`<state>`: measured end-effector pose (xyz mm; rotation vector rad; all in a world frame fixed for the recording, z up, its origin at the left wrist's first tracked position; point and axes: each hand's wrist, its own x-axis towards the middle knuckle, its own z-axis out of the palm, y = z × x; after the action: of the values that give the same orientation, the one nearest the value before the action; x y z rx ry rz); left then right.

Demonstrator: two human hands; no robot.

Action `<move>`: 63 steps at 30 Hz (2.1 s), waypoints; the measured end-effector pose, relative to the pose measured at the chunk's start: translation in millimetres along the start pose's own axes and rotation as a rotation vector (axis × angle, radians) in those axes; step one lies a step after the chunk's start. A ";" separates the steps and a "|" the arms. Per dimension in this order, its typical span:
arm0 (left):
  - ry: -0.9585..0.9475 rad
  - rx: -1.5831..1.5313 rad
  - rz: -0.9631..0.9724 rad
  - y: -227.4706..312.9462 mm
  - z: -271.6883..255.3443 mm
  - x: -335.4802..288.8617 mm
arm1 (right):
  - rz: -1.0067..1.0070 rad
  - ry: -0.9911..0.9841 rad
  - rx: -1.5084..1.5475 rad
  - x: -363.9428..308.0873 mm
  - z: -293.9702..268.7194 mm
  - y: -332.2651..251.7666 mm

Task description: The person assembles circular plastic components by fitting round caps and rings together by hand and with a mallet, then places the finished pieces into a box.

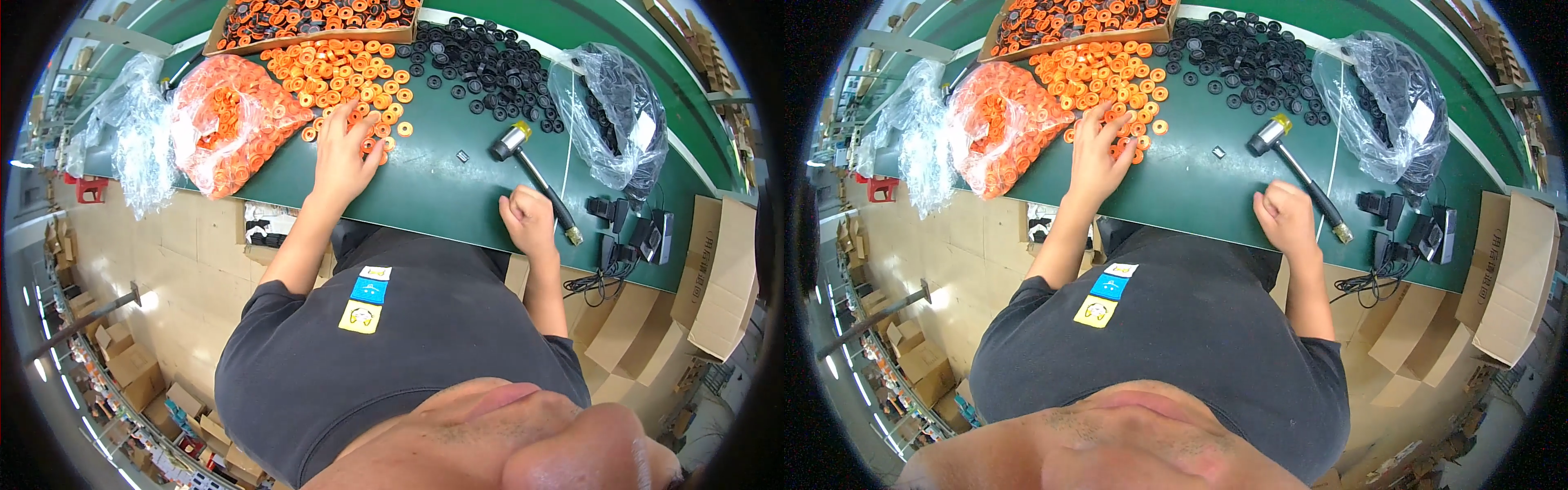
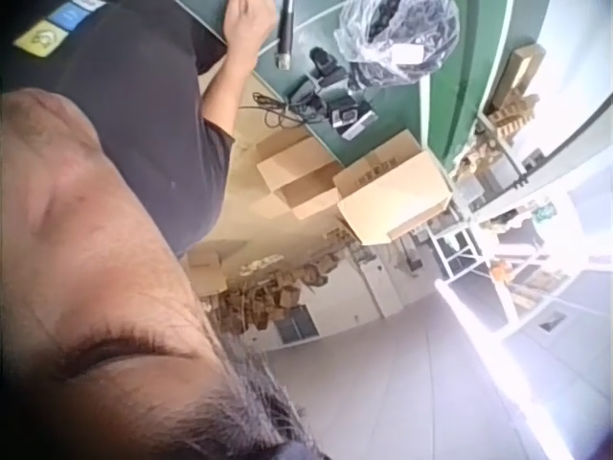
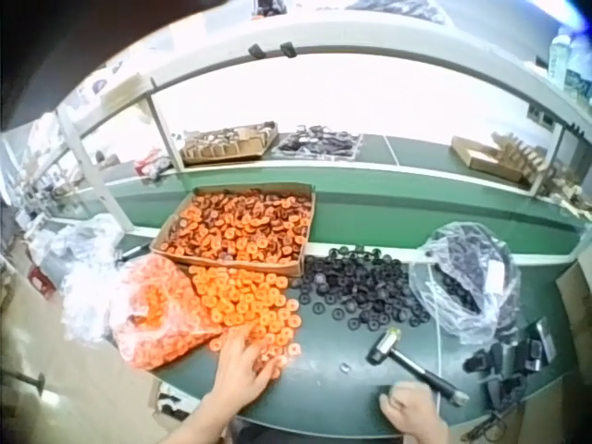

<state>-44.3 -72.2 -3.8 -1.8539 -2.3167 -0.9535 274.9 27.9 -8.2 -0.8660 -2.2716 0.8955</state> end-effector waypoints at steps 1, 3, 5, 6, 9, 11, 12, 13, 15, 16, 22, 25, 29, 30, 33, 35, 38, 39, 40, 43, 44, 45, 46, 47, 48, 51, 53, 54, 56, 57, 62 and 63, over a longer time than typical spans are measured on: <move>-0.005 0.001 0.009 1.9 -0.8 -5.1 | -0.012 -0.062 0.002 9.1 -6.4 -2.4; -0.008 -0.042 0.031 8.6 -0.7 -8.8 | -0.007 -0.064 0.017 34.4 -9.2 -22.3; -0.028 -0.071 0.047 10.6 9.1 -8.7 | -0.010 -0.067 0.032 54.3 -5.2 -24.2; -0.051 -0.098 0.064 11.8 13.2 -7.9 | -0.056 -0.074 -0.030 63.9 -1.7 -19.3; -0.092 -0.135 0.101 18.7 23.0 -1.9 | -0.140 -0.030 -0.212 89.4 11.6 -7.0; -0.091 -0.137 0.166 24.3 25.1 0.0 | -0.102 0.005 -0.357 102.3 17.6 -8.5; -0.086 -0.134 0.163 23.4 28.3 -1.0 | -0.109 0.004 -0.357 106.1 20.0 -5.3; -0.090 -0.103 0.177 22.8 31.9 -1.4 | -0.109 0.020 -0.411 108.1 22.8 1.4; -0.083 -0.072 0.187 22.6 37.8 -3.0 | -0.103 0.056 -0.478 110.9 29.0 12.3; -0.084 -0.073 0.185 22.8 37.7 -2.5 | -0.103 0.055 -0.478 110.4 30.9 13.3; -0.115 -0.062 0.175 19.8 40.5 3.9 | -0.067 0.027 -0.444 103.5 37.1 14.8; -0.175 -0.090 0.126 21.5 37.8 9.8 | -0.111 0.031 -0.416 101.1 37.0 19.8; -0.147 -0.066 0.118 22.1 37.4 19.3 | -0.094 0.088 -0.309 103.4 35.9 11.1; -0.152 -0.057 0.133 22.4 37.6 21.8 | -0.093 0.134 -0.235 104.1 35.4 9.3; -0.140 -0.196 0.153 32.9 35.9 35.4 | -0.020 0.155 0.110 106.1 34.3 -3.9; -0.105 -0.302 0.182 46.0 37.8 47.8 | -0.017 0.170 0.197 106.8 36.3 -7.0; -0.292 -0.622 -0.083 62.0 47.8 60.2 | -0.058 0.238 0.297 106.7 45.3 1.0; -0.253 -0.739 -0.106 60.5 58.9 59.6 | -0.100 0.291 0.309 105.7 48.3 4.8; -0.219 -0.858 -0.128 59.8 66.7 59.1 | -0.093 0.294 0.306 103.8 48.1 7.5; -0.233 -0.932 -0.130 50.5 78.1 50.7 | -0.082 0.309 0.331 99.2 46.9 13.1; -0.230 -0.957 -0.108 47.6 79.3 47.7 | -0.077 0.325 0.349 99.3 47.5 13.1; -0.252 -1.017 -0.128 44.7 82.2 44.7 | -0.072 0.340 0.368 98.9 47.7 12.5; -0.259 -1.018 -0.135 44.6 81.3 44.1 | -0.063 0.339 0.369 98.7 48.4 10.7; -0.277 -1.121 -0.189 44.6 80.3 43.8 | -0.059 0.328 0.369 98.1 48.8 8.6; -0.295 -1.222 -0.246 45.1 79.1 44.1 | -0.056 0.317 0.370 96.7 49.9 8.3; -0.356 -1.268 -0.301 47.1 75.5 47.4 | -0.004 0.311 0.552 88.8 58.2 14.2; -0.334 -1.359 -0.311 49.2 76.0 46.2 | 0.043 0.270 0.567 86.3 55.9 8.3; -0.334 -1.359 -0.319 48.5 76.0 45.4 | 0.082 0.236 0.577 85.6 54.7 5.7; -0.349 -1.352 -0.323 48.7 76.8 45.8 | 0.086 0.245 0.559 86.6 54.8 7.1; -0.352 -1.354 -0.326 49.1 76.6 45.3 | 0.101 0.230 0.564 86.6 54.6 7.7; -0.346 -1.333 -0.283 46.9 77.5 44.6 | 0.012 0.142 0.470 87.6 52.7 8.7; -0.347 -1.334 -0.286 46.7 77.7 44.5 | 0.016 0.140 0.462 88.3 52.6 6.7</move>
<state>11.2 8.2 -29.3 -2.0288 -2.2596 -2.9322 184.9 75.3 -24.7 -0.7107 -1.8312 1.2583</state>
